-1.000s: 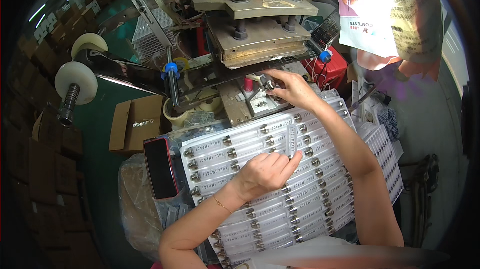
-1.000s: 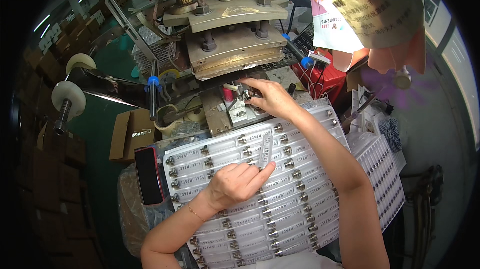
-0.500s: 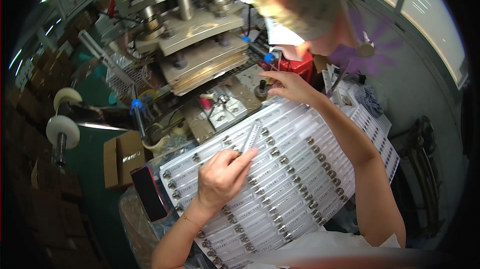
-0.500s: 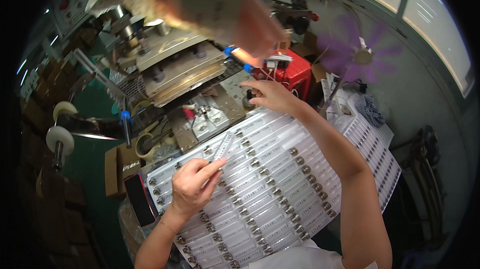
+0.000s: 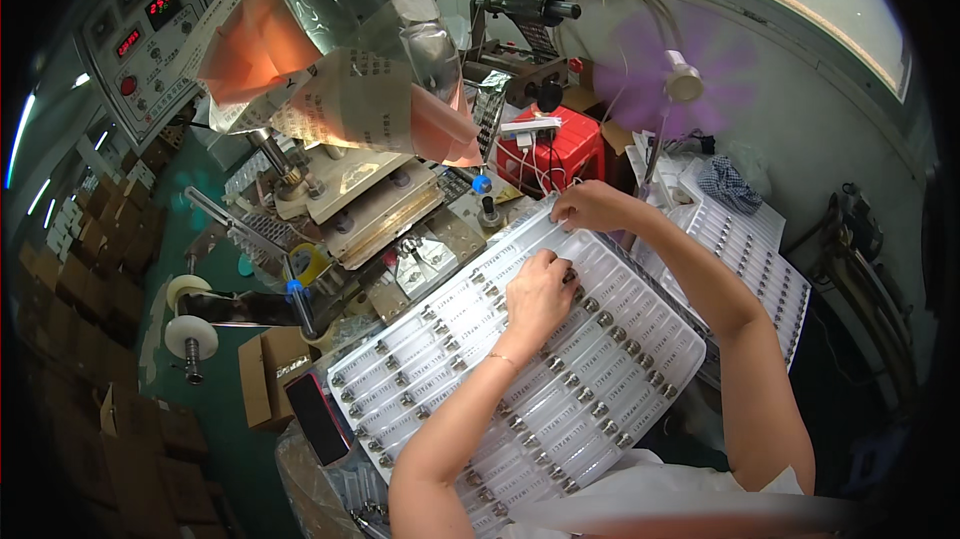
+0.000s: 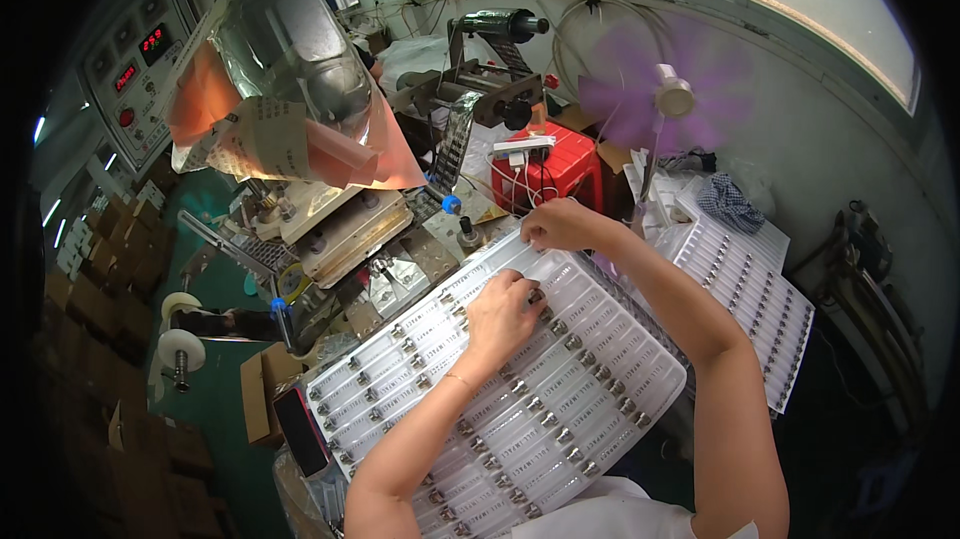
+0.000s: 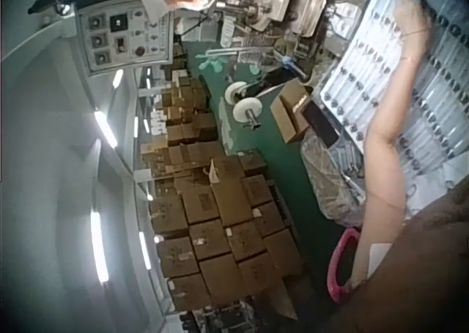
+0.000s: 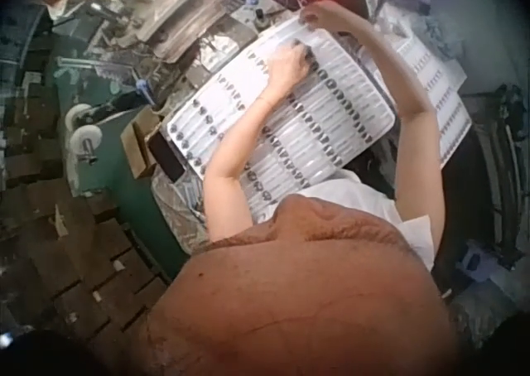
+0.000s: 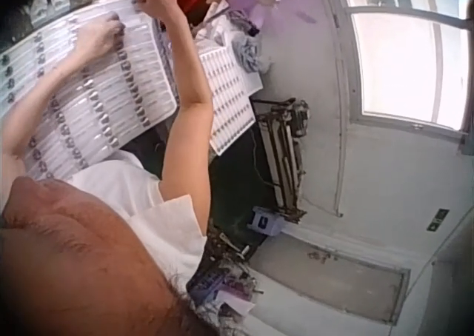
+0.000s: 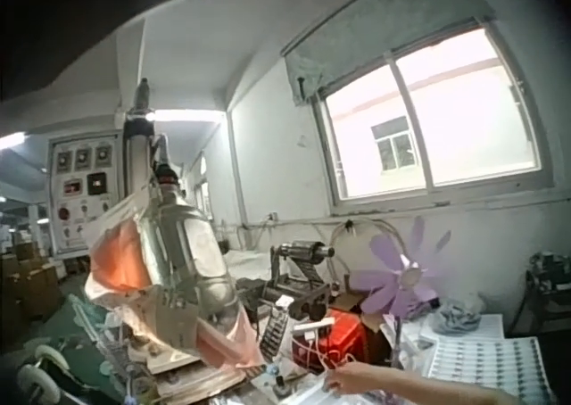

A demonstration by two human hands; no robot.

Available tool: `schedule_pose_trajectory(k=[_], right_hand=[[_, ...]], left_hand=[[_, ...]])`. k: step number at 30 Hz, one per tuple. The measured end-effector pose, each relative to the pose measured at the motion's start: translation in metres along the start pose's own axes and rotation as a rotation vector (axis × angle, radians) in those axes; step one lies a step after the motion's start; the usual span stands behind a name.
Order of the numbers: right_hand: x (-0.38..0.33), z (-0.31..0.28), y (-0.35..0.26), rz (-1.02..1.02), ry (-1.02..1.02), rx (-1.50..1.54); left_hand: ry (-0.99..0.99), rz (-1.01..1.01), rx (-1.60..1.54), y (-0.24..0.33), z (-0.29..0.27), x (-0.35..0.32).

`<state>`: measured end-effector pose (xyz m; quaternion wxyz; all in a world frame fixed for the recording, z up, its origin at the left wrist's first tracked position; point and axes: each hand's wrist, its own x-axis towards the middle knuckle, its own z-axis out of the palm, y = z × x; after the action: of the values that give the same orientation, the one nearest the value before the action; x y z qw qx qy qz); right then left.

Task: The person is assembling small electronic components by placing them into a tray.

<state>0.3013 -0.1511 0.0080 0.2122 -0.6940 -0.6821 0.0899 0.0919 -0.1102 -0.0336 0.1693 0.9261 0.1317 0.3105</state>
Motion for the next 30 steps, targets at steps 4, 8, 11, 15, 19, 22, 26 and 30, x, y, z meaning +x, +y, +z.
schedule_pose_trajectory(k=[4,8,11,15,19,22,26,30], right_hand=[[0.000,0.014,-0.007,-0.112,-0.099,-0.128],[-0.022,0.004,0.012,-0.126,0.065,-0.040],[-0.025,-0.006,-0.002,0.110,0.132,0.232],[-0.030,-0.009,0.010,0.134,0.278,0.427],[-0.006,0.005,-0.024,0.103,0.387,0.652],[0.019,0.019,-0.057,0.114,0.378,0.580],[0.049,0.040,-0.086,-0.017,0.421,0.370],[0.082,0.072,-0.112,-0.462,0.596,-0.015]], left_hand=[[0.042,0.067,0.018,-0.004,-0.022,-0.008],[0.005,0.178,0.091,-0.021,-0.064,-0.041],[0.004,0.175,0.204,-0.054,-0.104,-0.070],[0.072,0.168,0.438,-0.090,-0.121,-0.054],[0.151,0.120,0.620,-0.130,-0.110,-0.017],[0.128,0.083,0.711,-0.152,-0.103,-0.006],[0.196,0.271,0.606,-0.108,-0.106,-0.016],[0.152,0.301,0.352,-0.062,-0.109,-0.075]])
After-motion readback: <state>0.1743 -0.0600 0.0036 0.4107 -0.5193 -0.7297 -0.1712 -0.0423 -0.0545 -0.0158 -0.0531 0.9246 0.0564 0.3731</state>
